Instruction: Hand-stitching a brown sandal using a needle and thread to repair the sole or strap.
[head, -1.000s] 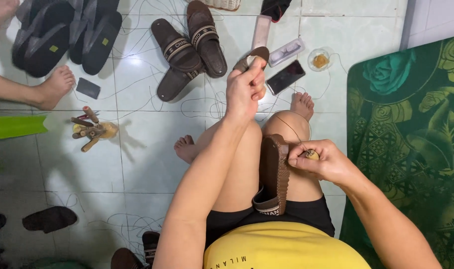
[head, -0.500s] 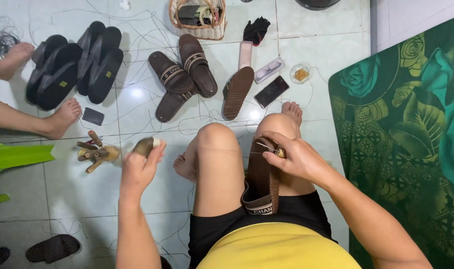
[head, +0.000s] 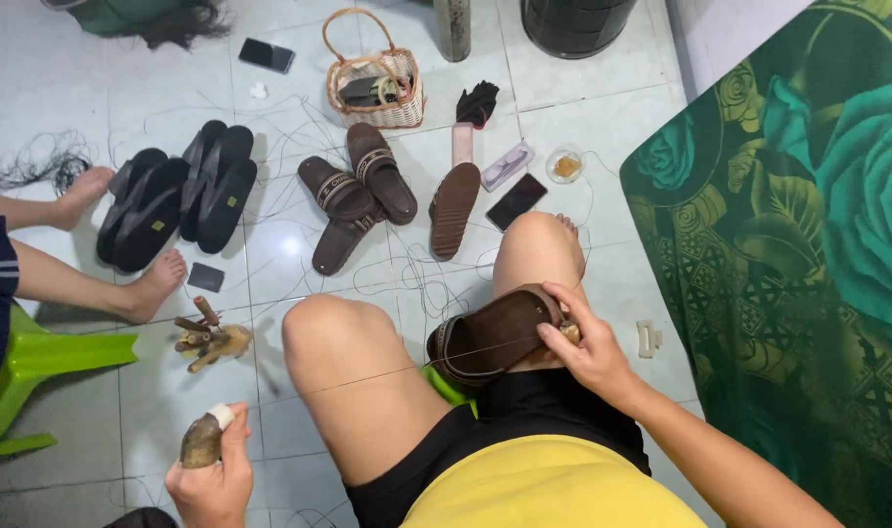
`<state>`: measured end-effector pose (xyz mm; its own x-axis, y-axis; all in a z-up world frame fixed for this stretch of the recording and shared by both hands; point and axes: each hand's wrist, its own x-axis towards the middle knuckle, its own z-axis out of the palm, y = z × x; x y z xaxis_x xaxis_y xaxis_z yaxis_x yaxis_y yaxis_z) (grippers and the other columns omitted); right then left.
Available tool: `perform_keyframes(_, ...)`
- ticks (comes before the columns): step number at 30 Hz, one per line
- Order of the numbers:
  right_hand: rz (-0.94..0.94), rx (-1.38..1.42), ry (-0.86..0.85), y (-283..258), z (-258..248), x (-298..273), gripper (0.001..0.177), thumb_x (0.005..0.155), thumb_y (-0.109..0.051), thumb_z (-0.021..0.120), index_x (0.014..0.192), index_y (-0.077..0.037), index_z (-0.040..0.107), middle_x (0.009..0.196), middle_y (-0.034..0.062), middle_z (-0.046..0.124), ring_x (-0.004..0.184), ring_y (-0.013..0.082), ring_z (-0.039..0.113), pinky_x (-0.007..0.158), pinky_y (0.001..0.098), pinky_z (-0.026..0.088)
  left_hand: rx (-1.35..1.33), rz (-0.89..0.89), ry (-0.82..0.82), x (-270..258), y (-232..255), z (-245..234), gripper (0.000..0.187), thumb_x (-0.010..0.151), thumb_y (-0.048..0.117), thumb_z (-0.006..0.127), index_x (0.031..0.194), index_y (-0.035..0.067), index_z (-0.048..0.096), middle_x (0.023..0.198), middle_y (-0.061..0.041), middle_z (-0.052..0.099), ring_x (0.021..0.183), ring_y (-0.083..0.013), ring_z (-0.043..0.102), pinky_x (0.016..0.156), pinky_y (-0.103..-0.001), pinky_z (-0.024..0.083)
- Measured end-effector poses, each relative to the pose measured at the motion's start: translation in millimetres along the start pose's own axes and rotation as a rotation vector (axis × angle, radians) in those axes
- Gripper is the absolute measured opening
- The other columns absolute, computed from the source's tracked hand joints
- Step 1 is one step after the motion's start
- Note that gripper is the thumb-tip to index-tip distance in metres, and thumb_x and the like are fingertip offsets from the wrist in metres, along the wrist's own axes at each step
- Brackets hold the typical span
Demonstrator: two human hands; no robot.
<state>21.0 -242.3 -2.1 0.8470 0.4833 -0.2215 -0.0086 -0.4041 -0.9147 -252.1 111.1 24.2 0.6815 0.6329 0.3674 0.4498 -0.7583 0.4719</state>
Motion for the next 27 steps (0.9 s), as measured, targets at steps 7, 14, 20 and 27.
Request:
perform_keyframes(7,0.172,0.123,-0.263,-22,22,1,0.046,0.086,-0.022,0.056,0.130,-0.019,0.045,0.107,0.0066,0.067,0.055,0.0157,0.068,0.058,0.0249,0.055,-0.255,-0.529,0.197,-34,-12,6,0.011,0.102,0.014,0.067,0.102,0.003,0.068,0.095,-0.009,0.061,0.074,-0.0193,0.060,0.075,-0.026,0.047)
perform_keyframes(14,0.112,-0.328,-0.307,-22,24,-1,0.049,0.082,-0.035,0.057,0.129,-0.026,0.042,0.057,0.0044,0.056,0.068,0.0213,0.058,0.071,0.0307,0.045,-0.171,-0.389,0.279,-53,-24,-2,0.004,0.110,0.002,0.063,0.113,0.000,0.063,0.081,-0.011,0.054,0.077,-0.0194,0.050,0.081,-0.030,0.039)
perform_keyframes(20,0.073,-0.563,-0.535,-46,6,21,0.066,0.083,-0.043,0.063,0.139,-0.033,0.030,0.094,0.0107,0.068,0.092,0.0346,0.062,0.074,0.0400,0.046,0.272,-0.497,-0.024,-41,-63,19,0.024,0.106,0.032,0.065,0.094,0.012,0.071,0.071,0.000,0.066,0.063,-0.0190,0.062,0.065,-0.033,0.047)
perform_keyframes(27,0.051,-0.289,-0.570,-73,-31,22,0.051,0.084,-0.014,0.061,0.133,-0.022,0.049,0.070,0.0019,0.051,0.066,0.0158,0.047,0.066,0.0260,0.040,0.175,-0.350,-0.565,-47,-18,73,0.026,0.089,0.013,0.054,0.113,0.017,0.062,0.143,-0.003,0.045,0.125,-0.0258,0.047,0.087,-0.043,0.050)
